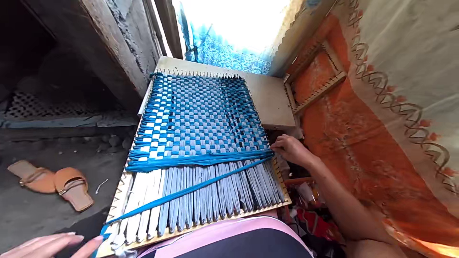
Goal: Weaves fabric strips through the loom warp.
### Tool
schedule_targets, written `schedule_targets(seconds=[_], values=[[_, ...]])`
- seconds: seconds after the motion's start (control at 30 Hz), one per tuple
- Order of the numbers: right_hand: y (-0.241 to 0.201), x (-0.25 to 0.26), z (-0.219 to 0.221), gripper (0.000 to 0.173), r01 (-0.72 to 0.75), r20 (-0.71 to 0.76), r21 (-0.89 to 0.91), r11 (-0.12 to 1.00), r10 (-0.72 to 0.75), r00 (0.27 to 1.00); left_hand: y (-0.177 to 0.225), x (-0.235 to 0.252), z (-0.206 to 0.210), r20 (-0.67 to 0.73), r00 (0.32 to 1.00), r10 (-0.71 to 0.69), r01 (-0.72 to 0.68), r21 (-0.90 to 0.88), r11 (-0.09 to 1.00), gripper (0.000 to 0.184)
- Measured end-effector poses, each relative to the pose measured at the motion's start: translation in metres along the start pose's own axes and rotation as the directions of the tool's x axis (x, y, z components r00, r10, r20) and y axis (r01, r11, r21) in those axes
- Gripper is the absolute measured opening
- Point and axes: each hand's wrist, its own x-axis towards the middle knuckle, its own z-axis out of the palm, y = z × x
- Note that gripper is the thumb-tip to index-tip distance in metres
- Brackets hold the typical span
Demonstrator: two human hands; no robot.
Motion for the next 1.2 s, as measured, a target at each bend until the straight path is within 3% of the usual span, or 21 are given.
schedule_targets(seconds=[0.1, 0.17, 0.33, 0.47, 0.63, 0.77, 0.97, 1.1, 1.2], values=[[0.003, 0.006, 0.009, 0.015, -0.015, 0.055, 0.036, 0.999, 0.013, 0.998, 0.006, 0.059, 0.007, 0.21, 0.973, -0.1, 0.12, -0.082, 0.989, 0.026], [0.005, 0.01, 0.012, 0.015, -0.026, 0.062, 0.012, 1.0, 0.025, 0.998, 0.006, 0.085, 0.025, 0.303, 0.948, -0.096, 0.137, -0.119, 0.983, 0.034], [-0.001, 0.017, 0.001, 0.016, -0.044, 0.19, -0.019, 0.999, 0.047, 0.981, 0.004, 0.119, 0.086, 0.259, 0.965, 0.05, -0.021, -0.114, 0.993, 0.053], [-0.007, 0.022, -0.001, 0.015, -0.034, 0.237, -0.08, 0.996, 0.052, 0.97, 0.012, 0.142, 0.115, 0.316, 0.947, 0.063, -0.032, -0.103, 0.994, 0.066], [-0.004, 0.027, 0.015, 0.013, 0.078, 0.166, -0.122, 0.989, -0.057, 0.984, 0.027, 0.152, 0.139, 0.421, 0.906, 0.037, -0.012, -0.062, 0.998, 0.076], [0.003, 0.022, 0.026, 0.006, 0.168, 0.033, -0.124, 0.978, -0.165, 0.986, 0.038, 0.154, 0.147, 0.398, 0.917, 0.026, -0.01, -0.041, 0.999, 0.076], [0.008, 0.011, 0.04, 0.006, 0.168, -0.166, -0.079, 0.983, -0.179, 0.97, 0.047, 0.159, 0.147, 0.415, 0.91, 0.027, 0.003, -0.073, 0.997, 0.074], [0.001, 0.005, 0.044, 0.009, 0.19, -0.292, -0.184, 0.964, -0.239, 0.926, 0.052, 0.175, 0.151, 0.528, 0.848, -0.035, 0.108, -0.108, 0.988, 0.072], [0.003, 0.001, 0.051, 0.01, 0.131, -0.328, -0.092, 0.987, -0.155, 0.932, 0.057, 0.179, 0.158, 0.577, 0.813, -0.077, 0.129, -0.049, 0.99, 0.073]])
